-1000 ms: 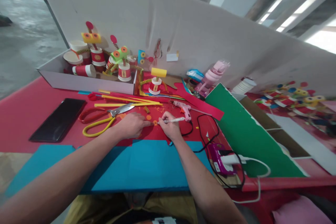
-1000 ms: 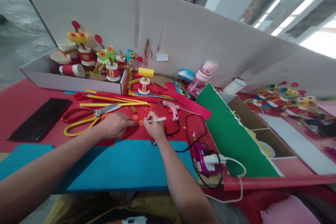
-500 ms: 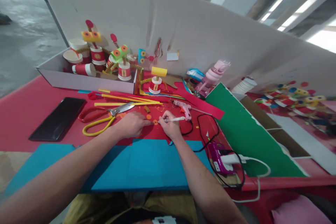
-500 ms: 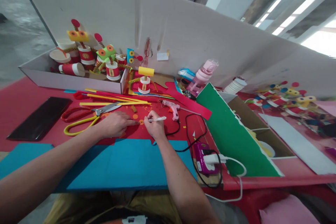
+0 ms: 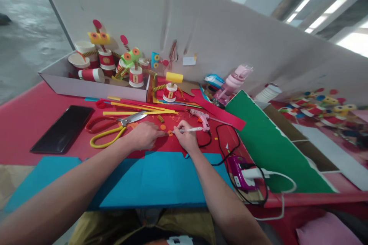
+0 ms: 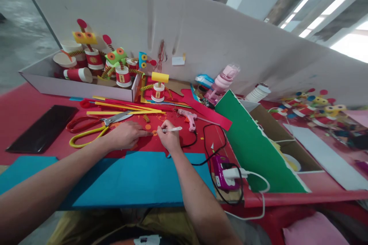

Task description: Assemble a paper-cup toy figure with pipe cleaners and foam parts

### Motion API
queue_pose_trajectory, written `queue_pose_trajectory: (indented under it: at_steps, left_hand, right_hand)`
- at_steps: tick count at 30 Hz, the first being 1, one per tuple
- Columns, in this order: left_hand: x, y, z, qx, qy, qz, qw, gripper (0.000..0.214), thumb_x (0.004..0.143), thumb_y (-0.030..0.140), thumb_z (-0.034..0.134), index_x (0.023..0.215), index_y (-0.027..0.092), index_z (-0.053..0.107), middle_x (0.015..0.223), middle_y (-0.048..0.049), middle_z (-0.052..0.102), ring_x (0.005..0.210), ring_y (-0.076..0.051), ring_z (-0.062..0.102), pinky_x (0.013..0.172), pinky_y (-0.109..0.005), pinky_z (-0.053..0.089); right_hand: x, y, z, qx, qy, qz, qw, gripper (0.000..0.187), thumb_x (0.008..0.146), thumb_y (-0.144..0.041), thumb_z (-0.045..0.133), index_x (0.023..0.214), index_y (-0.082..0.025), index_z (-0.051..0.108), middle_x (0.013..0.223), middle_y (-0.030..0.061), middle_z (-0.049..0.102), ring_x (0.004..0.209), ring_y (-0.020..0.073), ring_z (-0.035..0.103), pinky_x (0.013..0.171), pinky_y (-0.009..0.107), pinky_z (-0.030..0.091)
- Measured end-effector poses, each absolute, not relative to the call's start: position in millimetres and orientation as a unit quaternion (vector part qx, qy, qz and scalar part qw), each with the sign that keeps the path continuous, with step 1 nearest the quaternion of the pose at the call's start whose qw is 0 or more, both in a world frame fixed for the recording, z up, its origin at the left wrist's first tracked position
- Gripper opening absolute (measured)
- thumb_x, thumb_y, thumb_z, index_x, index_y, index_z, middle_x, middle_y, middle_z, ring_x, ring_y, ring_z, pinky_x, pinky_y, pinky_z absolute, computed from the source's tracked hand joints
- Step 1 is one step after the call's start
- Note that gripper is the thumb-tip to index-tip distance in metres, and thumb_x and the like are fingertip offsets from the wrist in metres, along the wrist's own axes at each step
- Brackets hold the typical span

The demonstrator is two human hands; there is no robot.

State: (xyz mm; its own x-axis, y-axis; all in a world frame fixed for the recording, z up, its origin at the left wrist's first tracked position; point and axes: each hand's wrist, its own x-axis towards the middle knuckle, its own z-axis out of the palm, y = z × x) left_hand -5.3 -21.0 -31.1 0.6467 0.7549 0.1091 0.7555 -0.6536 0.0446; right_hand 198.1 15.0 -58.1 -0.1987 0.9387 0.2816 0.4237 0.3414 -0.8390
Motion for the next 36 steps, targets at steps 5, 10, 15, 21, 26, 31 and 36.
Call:
queue_pose_trajectory:
  at_steps: [5,10,15,21,26,31,36]
  left_hand:
    - [-4.8,-21.0,-29.9,-0.910,-0.411,-0.059,0.000,0.052,0.075,0.014,0.050,0.123,0.027,0.063,0.081,-0.0059,0.068,0.077,-0.022,0.063,0.068,-0.030,0.044]
    - [-4.9,-21.0,-29.9,-0.909,-0.412,-0.058,0.002,0.050,0.075,0.014,0.050,0.122,0.027,0.064,0.080,-0.0060,0.067,0.075,-0.022,0.062,0.067,-0.030,0.044]
    - [-5.6,-20.1,-32.9,-0.909,-0.411,-0.069,0.000,0.051,0.075,0.014,0.051,0.123,0.028,0.063,0.078,-0.0055,0.066,0.074,-0.020,0.062,0.068,-0.029,0.044]
    - [-5.7,-20.1,-33.2,-0.910,-0.411,-0.064,0.003,0.052,0.075,0.014,0.049,0.124,0.027,0.063,0.080,-0.0061,0.067,0.075,-0.021,0.062,0.068,-0.030,0.044]
    - [-5.7,-20.1,-33.4,-0.907,-0.414,-0.069,-0.003,0.051,0.076,0.014,0.050,0.122,0.027,0.064,0.080,-0.0065,0.067,0.075,-0.020,0.062,0.070,-0.029,0.045]
    - [-5.9,-20.3,-33.9,-0.906,-0.417,-0.067,-0.004,0.050,0.076,0.014,0.050,0.122,0.028,0.064,0.079,-0.0058,0.067,0.075,-0.020,0.062,0.070,-0.030,0.045]
    - [-5.6,-20.8,-33.2,-0.906,-0.418,-0.069,-0.004,0.048,0.077,0.014,0.049,0.120,0.028,0.065,0.079,-0.0062,0.067,0.075,-0.021,0.062,0.070,-0.031,0.045]
  right_hand:
    - [197.2,15.1,-56.4,-0.484,-0.716,0.309,0.397,0.024,0.078,-0.037,0.054,0.064,-0.023,0.041,0.055,-0.0056,0.043,0.052,0.0120,0.045,0.052,0.024,0.033]
    - [197.9,15.1,-56.0,-0.482,-0.720,0.305,0.395,0.024,0.078,-0.036,0.054,0.064,-0.023,0.041,0.055,-0.0053,0.045,0.052,0.0123,0.046,0.052,0.024,0.033]
    - [197.8,15.9,-57.5,-0.483,-0.719,0.308,0.393,0.023,0.078,-0.036,0.054,0.064,-0.023,0.042,0.055,-0.0055,0.044,0.052,0.0121,0.045,0.052,0.024,0.033]
    - [197.3,15.0,-56.3,-0.484,-0.717,0.315,0.390,0.024,0.079,-0.037,0.054,0.063,-0.023,0.041,0.054,-0.0059,0.043,0.050,0.0115,0.043,0.051,0.024,0.032]
    - [197.7,13.5,-54.0,-0.479,-0.720,0.318,0.387,0.024,0.078,-0.036,0.055,0.063,-0.023,0.041,0.054,-0.0055,0.044,0.050,0.0114,0.044,0.050,0.023,0.032]
    - [197.7,13.3,-54.7,-0.479,-0.720,0.324,0.385,0.024,0.078,-0.037,0.055,0.064,-0.023,0.042,0.053,-0.0058,0.043,0.049,0.0113,0.044,0.048,0.023,0.032]
    - [197.6,13.7,-55.2,-0.481,-0.720,0.320,0.385,0.024,0.077,-0.037,0.056,0.063,-0.023,0.041,0.053,-0.0059,0.043,0.048,0.0112,0.043,0.049,0.023,0.031]
